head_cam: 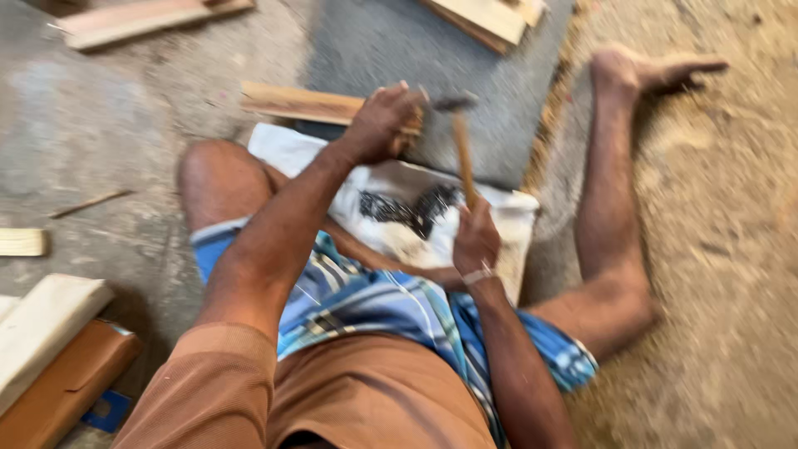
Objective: The person sits on the floor and repeatedly hammers nails into small wooden planks. They pick up a plank, place a nail, hammer it in, and then set the plank aside to repeat the process with another piece.
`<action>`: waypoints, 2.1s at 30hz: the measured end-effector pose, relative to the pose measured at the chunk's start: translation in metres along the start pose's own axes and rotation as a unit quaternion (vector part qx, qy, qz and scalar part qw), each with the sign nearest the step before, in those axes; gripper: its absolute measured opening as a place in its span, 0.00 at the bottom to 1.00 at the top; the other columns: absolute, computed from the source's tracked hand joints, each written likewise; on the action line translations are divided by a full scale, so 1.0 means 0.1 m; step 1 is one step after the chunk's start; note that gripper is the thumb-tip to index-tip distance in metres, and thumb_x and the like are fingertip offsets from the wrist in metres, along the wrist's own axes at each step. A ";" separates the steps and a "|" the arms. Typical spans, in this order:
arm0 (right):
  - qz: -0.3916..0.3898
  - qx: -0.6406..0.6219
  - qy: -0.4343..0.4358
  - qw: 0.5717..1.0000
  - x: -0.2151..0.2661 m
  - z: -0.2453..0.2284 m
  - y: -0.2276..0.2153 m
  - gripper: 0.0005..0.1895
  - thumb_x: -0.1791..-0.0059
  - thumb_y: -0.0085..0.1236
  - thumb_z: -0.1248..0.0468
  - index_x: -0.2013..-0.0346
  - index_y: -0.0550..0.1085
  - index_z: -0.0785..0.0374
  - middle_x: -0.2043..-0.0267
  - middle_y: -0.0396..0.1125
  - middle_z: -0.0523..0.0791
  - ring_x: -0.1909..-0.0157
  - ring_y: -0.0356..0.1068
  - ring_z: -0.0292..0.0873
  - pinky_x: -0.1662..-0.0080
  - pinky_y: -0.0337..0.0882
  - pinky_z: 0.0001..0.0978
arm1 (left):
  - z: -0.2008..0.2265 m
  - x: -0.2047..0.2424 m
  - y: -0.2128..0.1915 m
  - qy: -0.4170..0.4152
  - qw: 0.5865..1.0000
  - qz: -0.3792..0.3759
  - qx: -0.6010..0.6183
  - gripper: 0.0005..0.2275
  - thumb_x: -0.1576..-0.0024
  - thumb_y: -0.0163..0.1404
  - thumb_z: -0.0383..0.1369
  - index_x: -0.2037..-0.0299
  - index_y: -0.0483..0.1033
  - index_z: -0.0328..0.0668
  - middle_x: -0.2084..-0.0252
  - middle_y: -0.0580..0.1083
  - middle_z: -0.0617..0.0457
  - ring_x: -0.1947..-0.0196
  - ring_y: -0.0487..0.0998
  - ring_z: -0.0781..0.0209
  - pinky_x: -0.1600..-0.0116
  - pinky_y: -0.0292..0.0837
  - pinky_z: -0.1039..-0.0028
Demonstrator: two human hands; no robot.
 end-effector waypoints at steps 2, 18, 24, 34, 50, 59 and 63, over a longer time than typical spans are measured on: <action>0.003 -0.098 0.059 0.993 -0.01 0.18 0.04 0.11 0.41 0.47 0.58 0.51 0.68 0.63 0.70 0.70 0.51 0.70 0.70 0.51 0.69 0.69 0.48 | 0.12 0.12 -0.24 0.156 0.966 0.023 -0.204 0.29 0.51 0.54 0.32 0.36 0.63 0.46 0.40 0.73 0.43 0.41 0.73 0.45 0.42 0.74 0.52; -0.061 -0.485 0.334 0.806 -0.08 0.52 0.45 0.11 0.45 0.55 0.59 0.66 0.65 0.58 0.80 0.56 0.36 0.84 0.55 0.29 0.83 0.57 0.24 | -1.28 -1.19 -1.11 -0.089 0.979 0.088 -0.159 0.31 0.39 0.58 0.33 0.28 0.59 0.30 0.26 0.60 0.33 0.25 0.56 0.41 0.25 0.47 0.47; -0.077 -0.444 0.372 0.812 -0.12 0.49 0.36 0.09 0.46 0.56 0.59 0.65 0.67 0.59 0.81 0.56 0.36 0.84 0.55 0.30 0.83 0.58 0.24 | -0.76 -2.02 -0.53 -0.015 0.987 0.019 -0.160 0.32 0.48 0.65 0.42 0.34 0.68 0.44 0.36 0.68 0.43 0.34 0.65 0.44 0.32 0.53 0.44; -0.076 -0.453 0.331 0.824 -0.13 0.51 0.39 0.09 0.46 0.56 0.59 0.63 0.67 0.59 0.79 0.57 0.36 0.83 0.57 0.30 0.82 0.60 0.24 | -0.56 -0.41 -0.30 -0.283 0.932 -0.146 0.172 0.16 0.32 0.42 0.44 0.43 0.76 0.48 0.65 0.73 0.48 0.64 0.71 0.59 0.56 0.69 0.66; -0.154 -0.459 0.286 0.827 0.32 0.29 0.50 0.13 0.44 0.53 0.55 0.66 0.64 0.59 0.78 0.57 0.37 0.82 0.55 0.29 0.82 0.58 0.24 | 0.34 0.68 0.00 -0.032 0.979 0.041 -0.195 0.12 0.48 0.55 0.28 0.53 0.79 0.41 0.49 0.73 0.39 0.47 0.74 0.43 0.43 0.68 0.53; -0.217 -0.427 0.235 0.846 0.38 -0.02 0.57 0.09 0.45 0.54 0.57 0.61 0.68 0.59 0.78 0.59 0.35 0.82 0.56 0.28 0.82 0.58 0.22 | 0.90 1.01 0.67 -0.042 0.997 -0.072 0.002 0.05 0.45 0.53 0.26 0.62 0.80 0.42 0.60 0.77 0.46 0.63 0.80 0.43 0.59 0.77 0.56; -0.181 -0.444 0.256 0.839 0.31 0.19 0.57 0.10 0.45 0.55 0.56 0.63 0.68 0.59 0.79 0.57 0.35 0.83 0.54 0.28 0.83 0.56 0.22 | 0.93 1.05 0.47 -0.004 0.999 -0.036 -0.011 0.09 0.49 0.52 0.24 0.59 0.79 0.41 0.58 0.78 0.47 0.62 0.81 0.44 0.57 0.77 0.57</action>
Point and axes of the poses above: each hand's wrist, its own x-axis away from the middle knuckle, its own y-axis out of the palm, z = x × y, the point moved 10 cm from there along -x, towards the middle knuckle
